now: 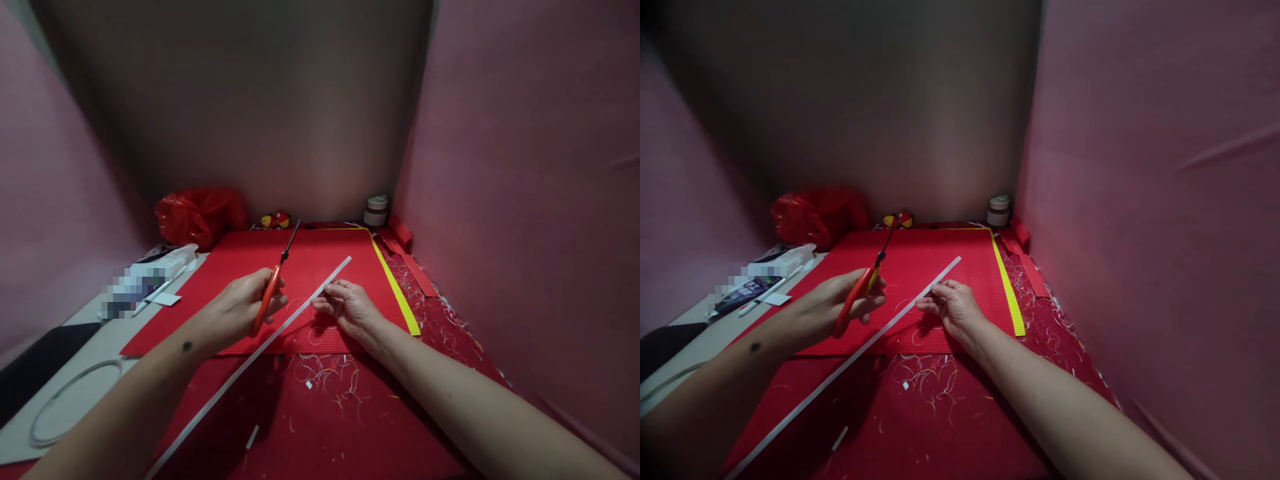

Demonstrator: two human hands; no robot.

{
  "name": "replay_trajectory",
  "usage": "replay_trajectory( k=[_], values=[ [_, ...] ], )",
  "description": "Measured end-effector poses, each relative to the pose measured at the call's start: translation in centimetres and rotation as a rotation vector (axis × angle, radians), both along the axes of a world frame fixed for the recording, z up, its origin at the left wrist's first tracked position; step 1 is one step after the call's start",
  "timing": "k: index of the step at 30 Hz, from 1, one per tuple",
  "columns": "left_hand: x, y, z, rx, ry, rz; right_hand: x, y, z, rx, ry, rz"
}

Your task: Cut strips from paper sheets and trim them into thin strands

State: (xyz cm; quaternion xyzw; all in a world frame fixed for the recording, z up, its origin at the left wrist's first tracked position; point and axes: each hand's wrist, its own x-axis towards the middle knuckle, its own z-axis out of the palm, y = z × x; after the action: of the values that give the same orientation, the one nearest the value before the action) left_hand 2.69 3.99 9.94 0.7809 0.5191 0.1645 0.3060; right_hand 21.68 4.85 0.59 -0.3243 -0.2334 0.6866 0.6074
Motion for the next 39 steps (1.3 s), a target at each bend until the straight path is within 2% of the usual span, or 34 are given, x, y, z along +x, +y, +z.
replay_trajectory(
  k=[2,8,12,16,24,32,39],
  values=[
    [-0.3,0.6,-0.3,-0.045,-0.030,-0.002,0.1,-0.1,0.1,-0.008,0.003,-0.007],
    [-0.6,1.8,-1.9,-0.200,-0.144,-0.113,0.3,0.1,-0.2,0.011,-0.019,0.006],
    [-0.2,1.7,-2.8,-0.291,-0.252,-0.083,0.4,0.1,-0.4,0.013,-0.047,0.002],
    [0.1,1.3,-3.0,-0.409,-0.292,-0.054,0.5,0.0,-0.5,0.004,-0.055,0.005],
    [-0.5,1.9,-4.0,-0.343,-0.237,-0.104,1.0,-0.2,-0.3,0.032,-0.126,0.008],
    [-0.7,1.9,-4.4,-0.346,-0.254,-0.046,1.0,-0.3,-0.1,0.027,-0.120,0.011],
    [-1.5,2.3,-5.1,-0.419,-0.385,-0.050,1.0,-0.4,0.1,-0.005,-0.114,0.011]
  ],
)
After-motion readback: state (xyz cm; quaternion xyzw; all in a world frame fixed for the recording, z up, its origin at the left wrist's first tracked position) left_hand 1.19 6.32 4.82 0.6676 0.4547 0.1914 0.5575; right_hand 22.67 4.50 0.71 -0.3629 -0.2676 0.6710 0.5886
